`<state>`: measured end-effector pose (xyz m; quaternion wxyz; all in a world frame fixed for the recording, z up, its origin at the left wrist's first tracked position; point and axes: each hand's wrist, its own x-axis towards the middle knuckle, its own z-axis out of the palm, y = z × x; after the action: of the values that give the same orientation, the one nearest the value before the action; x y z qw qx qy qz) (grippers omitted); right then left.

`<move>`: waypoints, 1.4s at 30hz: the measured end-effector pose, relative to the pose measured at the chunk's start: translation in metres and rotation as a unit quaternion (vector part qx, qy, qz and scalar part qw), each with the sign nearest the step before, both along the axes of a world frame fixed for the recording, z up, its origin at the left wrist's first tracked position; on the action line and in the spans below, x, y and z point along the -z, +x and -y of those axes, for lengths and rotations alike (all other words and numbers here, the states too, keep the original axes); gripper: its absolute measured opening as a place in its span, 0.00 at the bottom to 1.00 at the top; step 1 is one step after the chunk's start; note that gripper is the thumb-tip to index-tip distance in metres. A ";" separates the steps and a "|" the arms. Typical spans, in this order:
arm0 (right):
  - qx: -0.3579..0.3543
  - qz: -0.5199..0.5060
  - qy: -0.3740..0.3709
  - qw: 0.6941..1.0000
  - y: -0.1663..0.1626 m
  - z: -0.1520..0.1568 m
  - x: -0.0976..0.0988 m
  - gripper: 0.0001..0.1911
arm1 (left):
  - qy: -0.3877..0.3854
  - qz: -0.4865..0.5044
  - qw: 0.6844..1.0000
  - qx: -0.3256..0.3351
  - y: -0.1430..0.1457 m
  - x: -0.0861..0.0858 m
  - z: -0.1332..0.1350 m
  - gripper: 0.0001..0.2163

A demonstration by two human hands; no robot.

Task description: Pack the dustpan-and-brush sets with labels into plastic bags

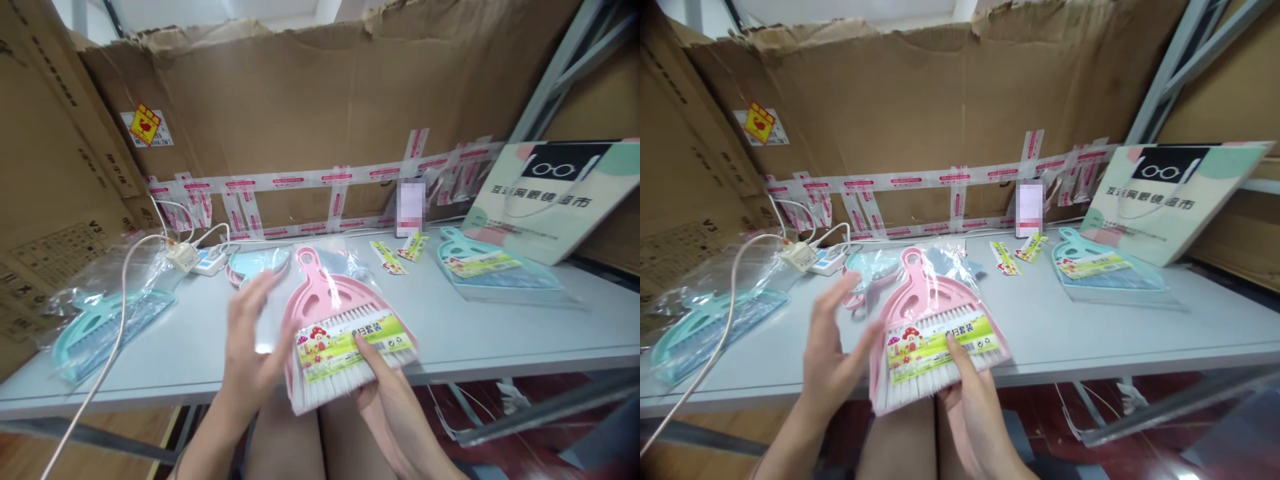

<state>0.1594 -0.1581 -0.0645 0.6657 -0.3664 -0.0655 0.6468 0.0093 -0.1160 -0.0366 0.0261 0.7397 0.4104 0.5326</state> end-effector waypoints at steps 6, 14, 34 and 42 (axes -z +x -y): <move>-0.012 -0.010 0.023 1.000 -0.014 -0.007 -0.007 0.41 | -0.438 0.340 0.819 0.146 -0.005 0.011 -0.011 0.25; -0.012 -0.020 0.042 0.999 -0.023 -0.015 -0.008 0.35 | -0.491 0.448 0.720 0.199 -0.004 0.018 0.011 0.28; -0.197 0.364 0.081 0.907 0.071 -0.035 -0.004 0.21 | -0.497 0.430 0.737 0.157 -0.030 0.009 0.012 0.32; -0.329 0.238 0.141 0.903 0.058 -0.025 -0.024 0.32 | -0.544 0.422 0.698 0.195 -0.021 0.012 0.008 0.35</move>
<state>0.2174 -0.1332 -0.0400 0.4241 -0.3692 -0.4292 0.7069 -0.0118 -0.1237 -0.0484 0.6979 0.3578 0.4214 0.4554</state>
